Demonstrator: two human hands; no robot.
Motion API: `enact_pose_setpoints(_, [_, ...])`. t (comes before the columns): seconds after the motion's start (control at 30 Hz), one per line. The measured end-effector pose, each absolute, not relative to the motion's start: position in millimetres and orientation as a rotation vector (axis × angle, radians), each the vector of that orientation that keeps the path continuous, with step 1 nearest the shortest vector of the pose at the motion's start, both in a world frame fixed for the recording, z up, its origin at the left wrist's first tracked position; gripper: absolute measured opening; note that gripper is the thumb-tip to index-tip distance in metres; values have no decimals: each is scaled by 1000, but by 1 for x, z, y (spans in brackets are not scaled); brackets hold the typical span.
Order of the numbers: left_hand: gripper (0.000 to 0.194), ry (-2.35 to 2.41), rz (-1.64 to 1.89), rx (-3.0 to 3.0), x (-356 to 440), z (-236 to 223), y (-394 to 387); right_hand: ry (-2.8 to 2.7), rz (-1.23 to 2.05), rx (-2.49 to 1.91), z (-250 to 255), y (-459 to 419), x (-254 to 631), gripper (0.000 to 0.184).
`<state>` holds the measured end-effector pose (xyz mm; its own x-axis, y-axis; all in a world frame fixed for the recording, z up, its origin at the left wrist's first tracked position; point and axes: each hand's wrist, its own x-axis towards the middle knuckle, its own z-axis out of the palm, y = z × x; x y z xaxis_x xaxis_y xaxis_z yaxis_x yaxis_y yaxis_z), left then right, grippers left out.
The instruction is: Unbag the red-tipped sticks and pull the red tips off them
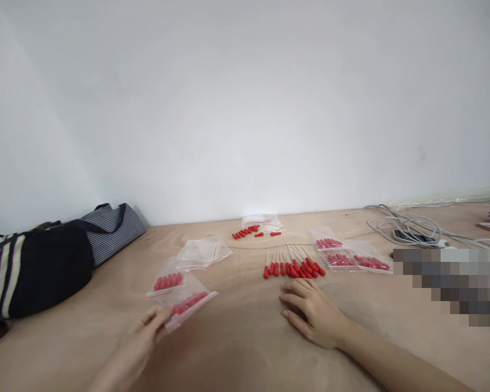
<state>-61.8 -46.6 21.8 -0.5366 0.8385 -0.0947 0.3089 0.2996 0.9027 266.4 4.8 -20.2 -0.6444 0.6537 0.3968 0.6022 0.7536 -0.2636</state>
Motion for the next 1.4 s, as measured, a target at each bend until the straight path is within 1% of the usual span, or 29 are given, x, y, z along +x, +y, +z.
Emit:
enact_pose_setpoints(0.13, [32,1527,1117,1009,-1,2,-59,-2475,161,-946,-21,6,266,25])
enact_pose_setpoints(0.23, [31,1452,1013,930,28,-5,-63,-2463,181,-955,-22,6,266,25])
enact_pose_setpoints(0.3, [33,1431,774,1005,37,-4,-65,-2460,188,-955,-22,6,267,25])
enact_pose_setpoints(0.37, [34,1440,574,1303,38,3,-64,-2457,187,-950,-23,6,267,25])
enact_pose_setpoints(0.4, [33,1447,537,1528,36,7,-60,-2454,189,-948,-23,7,267,24])
enact_pose_setpoints(0.47, [27,1396,560,2034,30,15,-48,-2440,204,-952,-24,7,264,23])
enact_pose_setpoints(0.5, [28,1326,566,2250,27,18,-40,-2428,217,-957,-24,7,262,22])
enact_pose_setpoints(0.6, [60,1135,399,2544,20,17,-18,-2383,275,-967,-25,7,254,20])
enact_pose_setpoints(0.63, [67,1123,347,2555,20,14,-14,-2371,300,-963,-24,7,252,19])
enact_pose_setpoints(0.67, [67,1138,318,2543,22,11,-12,-2363,326,-955,-24,7,249,18])
enact_pose_setpoints(0.77, [61,1308,367,2491,31,2,-19,-2347,402,-933,-22,6,246,16])
enact_pose_setpoints(0.87, [60,1463,408,2464,43,3,-27,-2305,479,-962,-21,5,246,16])
enact_pose_setpoints(0.93, [52,1486,416,2477,48,8,-23,-2274,521,-990,-20,5,245,16])
enact_pose_setpoints(1.03, [34,1344,434,2589,51,14,-3,-2260,545,-1036,-21,5,243,13])
enact_pose_setpoints(1.17, [28,1018,355,2589,51,15,25,-2303,515,-1080,-21,4,242,16])
enact_pose_setpoints(1.3, [10,940,426,2495,51,11,33,-2307,468,-1005,-24,3,243,17])
enact_pose_setpoints(1.4, [6,938,501,2456,52,8,32,-2304,316,-922,-27,3,243,14])
